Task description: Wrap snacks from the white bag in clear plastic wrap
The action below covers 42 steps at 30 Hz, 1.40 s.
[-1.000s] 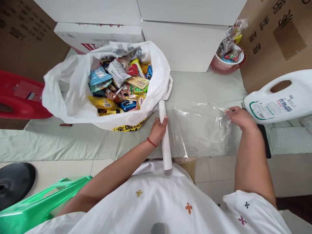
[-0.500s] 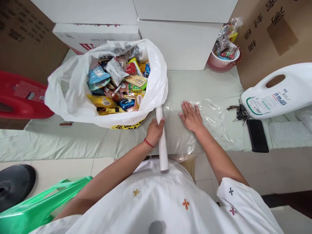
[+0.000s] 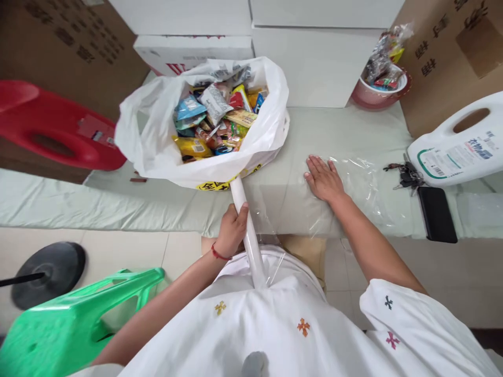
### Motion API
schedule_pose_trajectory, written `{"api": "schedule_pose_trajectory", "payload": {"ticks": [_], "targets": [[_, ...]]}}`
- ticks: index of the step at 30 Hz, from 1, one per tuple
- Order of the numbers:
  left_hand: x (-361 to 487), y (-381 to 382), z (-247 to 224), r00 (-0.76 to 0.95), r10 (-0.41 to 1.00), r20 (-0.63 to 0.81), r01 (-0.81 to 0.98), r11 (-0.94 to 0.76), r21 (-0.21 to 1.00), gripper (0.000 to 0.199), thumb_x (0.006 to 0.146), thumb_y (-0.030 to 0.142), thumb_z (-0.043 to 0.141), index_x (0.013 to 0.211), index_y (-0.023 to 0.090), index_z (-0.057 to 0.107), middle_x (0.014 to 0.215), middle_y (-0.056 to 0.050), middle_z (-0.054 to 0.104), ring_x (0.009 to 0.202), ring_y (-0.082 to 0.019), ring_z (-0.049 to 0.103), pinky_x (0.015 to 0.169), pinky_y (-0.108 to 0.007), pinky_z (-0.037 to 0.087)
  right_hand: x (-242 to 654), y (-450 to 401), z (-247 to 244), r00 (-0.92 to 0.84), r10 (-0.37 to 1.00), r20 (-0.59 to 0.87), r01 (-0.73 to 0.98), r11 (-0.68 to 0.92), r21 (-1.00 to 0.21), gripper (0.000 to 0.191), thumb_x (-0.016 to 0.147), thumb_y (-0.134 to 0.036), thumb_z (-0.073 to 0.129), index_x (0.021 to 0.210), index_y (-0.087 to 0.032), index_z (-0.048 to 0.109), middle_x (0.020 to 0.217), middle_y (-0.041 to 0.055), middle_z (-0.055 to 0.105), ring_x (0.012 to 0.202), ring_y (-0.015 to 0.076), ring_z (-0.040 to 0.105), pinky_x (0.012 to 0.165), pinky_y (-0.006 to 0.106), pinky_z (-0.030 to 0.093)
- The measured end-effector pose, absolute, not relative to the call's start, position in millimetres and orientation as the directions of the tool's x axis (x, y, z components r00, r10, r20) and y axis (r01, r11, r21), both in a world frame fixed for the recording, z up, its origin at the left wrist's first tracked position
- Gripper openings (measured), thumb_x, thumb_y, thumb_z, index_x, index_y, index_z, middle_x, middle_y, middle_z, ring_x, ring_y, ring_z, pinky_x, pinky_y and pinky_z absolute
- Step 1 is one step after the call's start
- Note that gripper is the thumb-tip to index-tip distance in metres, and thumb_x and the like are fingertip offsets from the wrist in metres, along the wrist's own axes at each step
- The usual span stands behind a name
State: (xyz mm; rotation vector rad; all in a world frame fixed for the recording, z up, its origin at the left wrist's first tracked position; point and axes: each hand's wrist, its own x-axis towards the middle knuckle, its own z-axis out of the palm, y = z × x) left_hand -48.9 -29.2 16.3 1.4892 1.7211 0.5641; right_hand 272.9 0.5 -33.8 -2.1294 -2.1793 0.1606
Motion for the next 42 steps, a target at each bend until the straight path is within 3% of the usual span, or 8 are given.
{"api": "schedule_pose_trajectory", "payload": {"ticks": [10,20,25,29,32,35,38,42], "targets": [[-219,-19,82,0.086,0.9,-0.428,0.77,0.213,0.601,0.051,0.079,0.071,0.061,0.097,0.024,0.054,0.069,0.003,0.061,0.061,-0.018,0.052,0.058,-0.028,0.036,276,0,-40,-0.022,0.999,0.041,0.992,0.027,-0.122,0.067,0.108,-0.051,0.019,0.166,-0.019,0.031,0.17,0.0084,0.034,0.157,0.0264,0.032,0.13,0.055,0.018],[-299,67,43,-0.267,0.948,-0.173,0.93,0.301,0.211,0.033,0.089,0.059,0.056,0.095,0.027,0.059,0.072,0.002,0.059,0.078,-0.023,0.061,0.074,-0.032,0.044,271,-1,-36,0.003,1.0,0.022,0.989,0.0,-0.146,0.065,0.108,-0.051,0.021,0.165,-0.02,0.033,0.17,0.0073,0.035,0.158,0.0251,0.031,0.13,0.054,0.018],[-287,127,41,-0.187,0.969,-0.163,0.956,0.217,0.195,0.028,0.087,0.052,0.058,0.088,0.024,0.061,0.082,-0.001,0.064,0.108,-0.031,0.063,0.094,-0.04,0.05,264,1,-37,0.029,0.999,0.04,0.985,-0.022,-0.169,0.065,0.108,-0.051,0.023,0.164,-0.018,0.035,0.169,0.0081,0.035,0.157,0.0266,0.032,0.13,0.056,0.017],[-273,113,49,-0.262,0.954,0.145,0.954,0.234,0.189,0.034,0.084,0.054,0.056,0.097,0.023,0.061,0.104,-0.006,0.07,0.131,-0.04,0.053,0.113,-0.056,0.041,249,6,-34,0.087,0.996,0.024,0.975,-0.081,-0.205,0.065,0.108,-0.05,0.022,0.165,-0.02,0.032,0.17,0.0085,0.033,0.158,0.0272,0.03,0.129,0.059,0.016],[-247,50,54,-0.298,0.872,0.388,0.949,0.224,0.224,0.021,0.089,0.043,0.048,0.088,0.026,0.061,0.09,-0.006,0.07,0.11,-0.038,0.065,0.096,-0.058,0.051,237,13,-29,0.135,0.991,0.01,0.962,-0.128,-0.24,0.065,0.109,-0.049,0.021,0.165,-0.018,0.031,0.171,0.0099,0.032,0.159,0.0281,0.027,0.129,0.062,0.011],[-191,-16,58,-0.031,0.949,0.315,0.941,-0.078,0.33,0.01,0.085,0.031,0.057,0.076,0.029,0.06,0.064,-0.001,0.063,0.061,-0.025,0.059,0.061,-0.04,0.048,230,28,-26,0.171,0.985,0.007,0.949,-0.163,-0.268,0.065,0.109,-0.047,0.021,0.165,-0.017,0.031,0.171,0.012,0.03,0.159,0.0301,0.025,0.127,0.067,0.006],[-110,-33,59,0.691,0.721,0.049,0.494,-0.52,0.697,0.018,0.094,0.03,0.053,0.087,0.029,0.07,0.067,-0.003,0.067,0.059,-0.019,0.059,0.058,-0.034,0.046,232,51,-27,0.202,0.979,0.007,0.942,-0.192,-0.277,0.065,0.108,-0.046,0.02,0.165,-0.017,0.031,0.172,0.0122,0.027,0.16,0.0315,0.022,0.126,0.07,0.003],[9,20,48,0.686,0.727,0.007,0.402,-0.387,0.83,0.036,0.105,0.038,0.043,0.081,0.023,0.066,0.073,-0.005,0.065,0.071,-0.017,0.061,0.073,-0.031,0.051,244,76,-29,0.249,0.968,0.013,0.936,-0.237,-0.26,0.064,0.107,-0.047,0.022,0.164,-0.019,0.033,0.173,0.0118,0.026,0.16,0.0344,0.019,0.123,0.076,0.0]]}}
